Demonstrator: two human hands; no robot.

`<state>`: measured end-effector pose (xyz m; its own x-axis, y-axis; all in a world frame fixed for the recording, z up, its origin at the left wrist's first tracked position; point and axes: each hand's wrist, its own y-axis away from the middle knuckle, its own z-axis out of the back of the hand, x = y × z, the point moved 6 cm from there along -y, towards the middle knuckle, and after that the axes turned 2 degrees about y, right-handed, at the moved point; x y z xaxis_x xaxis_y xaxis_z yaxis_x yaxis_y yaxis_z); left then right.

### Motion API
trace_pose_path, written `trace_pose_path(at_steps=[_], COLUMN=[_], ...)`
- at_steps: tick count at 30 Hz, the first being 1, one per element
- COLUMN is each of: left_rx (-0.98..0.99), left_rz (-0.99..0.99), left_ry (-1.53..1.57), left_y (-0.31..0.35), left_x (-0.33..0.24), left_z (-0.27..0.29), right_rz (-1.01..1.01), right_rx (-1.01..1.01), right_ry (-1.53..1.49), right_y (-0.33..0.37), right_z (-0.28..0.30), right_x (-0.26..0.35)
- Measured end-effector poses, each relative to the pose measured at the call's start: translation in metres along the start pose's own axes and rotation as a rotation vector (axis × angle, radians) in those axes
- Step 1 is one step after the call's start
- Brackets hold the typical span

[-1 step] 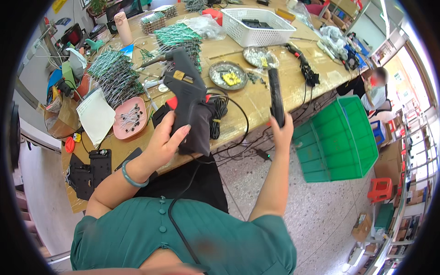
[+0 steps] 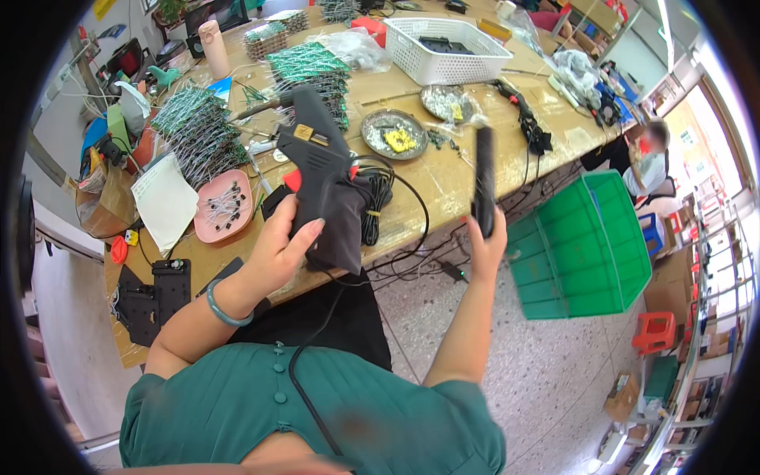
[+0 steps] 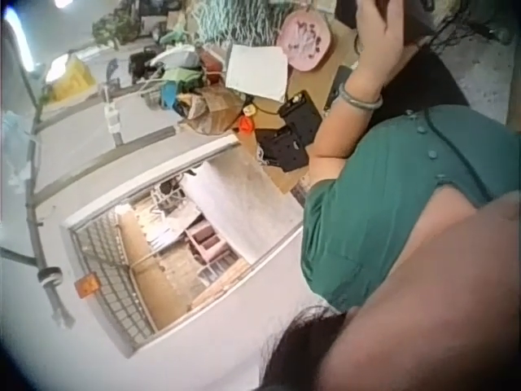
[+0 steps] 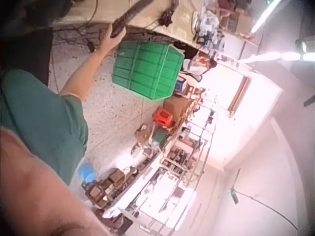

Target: The person assembles electronic components into a plastic housing by securing a circuit board and wires with screws using an electric screwdriver, then applying hot glue with a glue gun.

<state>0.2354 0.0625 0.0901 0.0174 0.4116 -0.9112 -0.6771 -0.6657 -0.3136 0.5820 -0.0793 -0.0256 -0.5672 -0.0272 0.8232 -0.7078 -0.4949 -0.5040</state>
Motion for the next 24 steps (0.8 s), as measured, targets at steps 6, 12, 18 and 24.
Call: trace_pose_path(at_steps=[6, 12, 18, 24], left_rx=[-0.092, -0.087, -0.239, -0.370], left_rz=[0.066, -0.050, -0.048, 0.111], left_ry=[0.160, 0.236, 0.173, 0.227], left_y=[0.011, 0.034, 0.075, 0.106], left_x=[-0.001, -0.029, -0.028, -0.021], left_z=[0.024, 0.041, 0.079, 0.131], right_rz=[-0.260, -0.245, 0.357, 0.237], right_rx=[-0.367, 0.078, 0.076, 1.262], right_ry=[-0.374, 0.579, 0.721, -0.620], right_y=[0.010, -0.107, -0.082, 0.113], right_z=[0.024, 0.024, 0.003, -0.134], right_x=[0.030, -0.054, 0.074, 0.272])
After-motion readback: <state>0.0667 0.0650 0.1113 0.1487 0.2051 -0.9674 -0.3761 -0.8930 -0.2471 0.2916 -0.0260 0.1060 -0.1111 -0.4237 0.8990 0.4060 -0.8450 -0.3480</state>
